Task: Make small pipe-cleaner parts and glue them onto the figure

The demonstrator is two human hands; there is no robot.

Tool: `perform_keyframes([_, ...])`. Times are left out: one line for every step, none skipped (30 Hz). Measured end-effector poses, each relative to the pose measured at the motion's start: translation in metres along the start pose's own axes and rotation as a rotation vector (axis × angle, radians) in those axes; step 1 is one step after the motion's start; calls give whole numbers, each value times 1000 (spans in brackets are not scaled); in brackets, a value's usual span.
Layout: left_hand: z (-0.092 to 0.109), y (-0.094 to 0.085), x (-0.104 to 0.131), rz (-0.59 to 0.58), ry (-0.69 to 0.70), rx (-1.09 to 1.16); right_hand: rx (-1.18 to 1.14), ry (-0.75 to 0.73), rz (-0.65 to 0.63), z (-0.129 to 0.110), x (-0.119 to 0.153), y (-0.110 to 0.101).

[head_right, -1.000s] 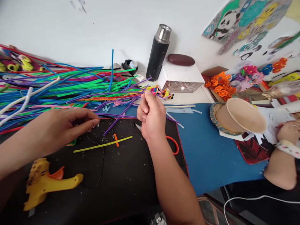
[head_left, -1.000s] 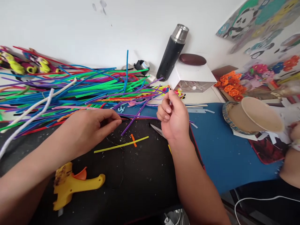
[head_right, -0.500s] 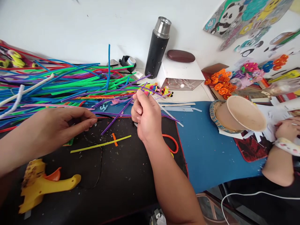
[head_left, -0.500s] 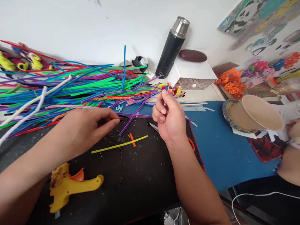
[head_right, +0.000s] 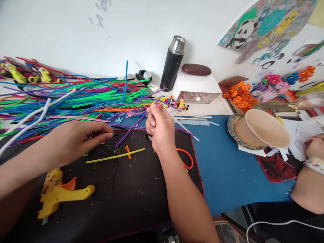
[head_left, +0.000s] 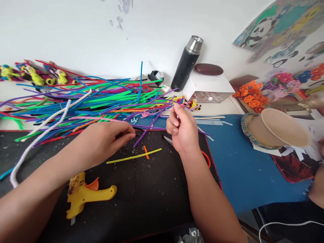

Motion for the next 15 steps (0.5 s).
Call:
perform_keyframes([3,1,0,-7,19,-18,0,-3,5,1,-1,-1])
perform_keyframes([6,2,-1,-17,42,-48,-4,-1,7,2,-2,-2])
perform_keyframes([11,3,-4,-35,72,-85,-10,-1,10,3,-3,-3])
perform_keyframes([17,6,-7,-60,107,-126,-17,1,10,4,-3,-2])
perform_keyframes([24,9,-11,-91,150,-170,-23,0,7,4,-3,-2])
perform_keyframes([31,15,-17,-147,192,-205,-26,-1,2,4,-3,0])
perform_keyframes([37,21,-23,-203,215,-245,-27,-3,-3,3,-2,1])
perform_keyframes([42,27,-31,-243,232,-304,-27,-4,-8,3,-1,3])
perform_keyframes([47,34,-39,-284,252,-374,-25,-4,-12,2,-1,5])
perform_keyframes([53,42,-45,-329,292,-431,-24,-2,-14,1,0,6])
perform_keyframes([60,49,-52,-357,348,-469,-22,1,-14,1,0,7])
perform_keyframes([67,55,-57,-364,400,-492,-20,6,-15,1,1,7])
perform_keyframes([72,61,-62,-370,440,-507,-18,11,-17,1,1,7])
perform_keyframes([76,66,-66,-371,473,-513,-16,16,-20,1,0,7])
perform_keyframes([78,71,-70,-370,496,-512,-17,18,-22,0,0,7])
Point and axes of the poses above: each hand's wrist, its own x-axis away from the middle knuckle, its own y-axis out of the palm, z = x × y, the point moved 10 cm from there along -x, towards the middle knuckle, and after that the axes turned 6 degrees about -z, right-handed, at the moved point
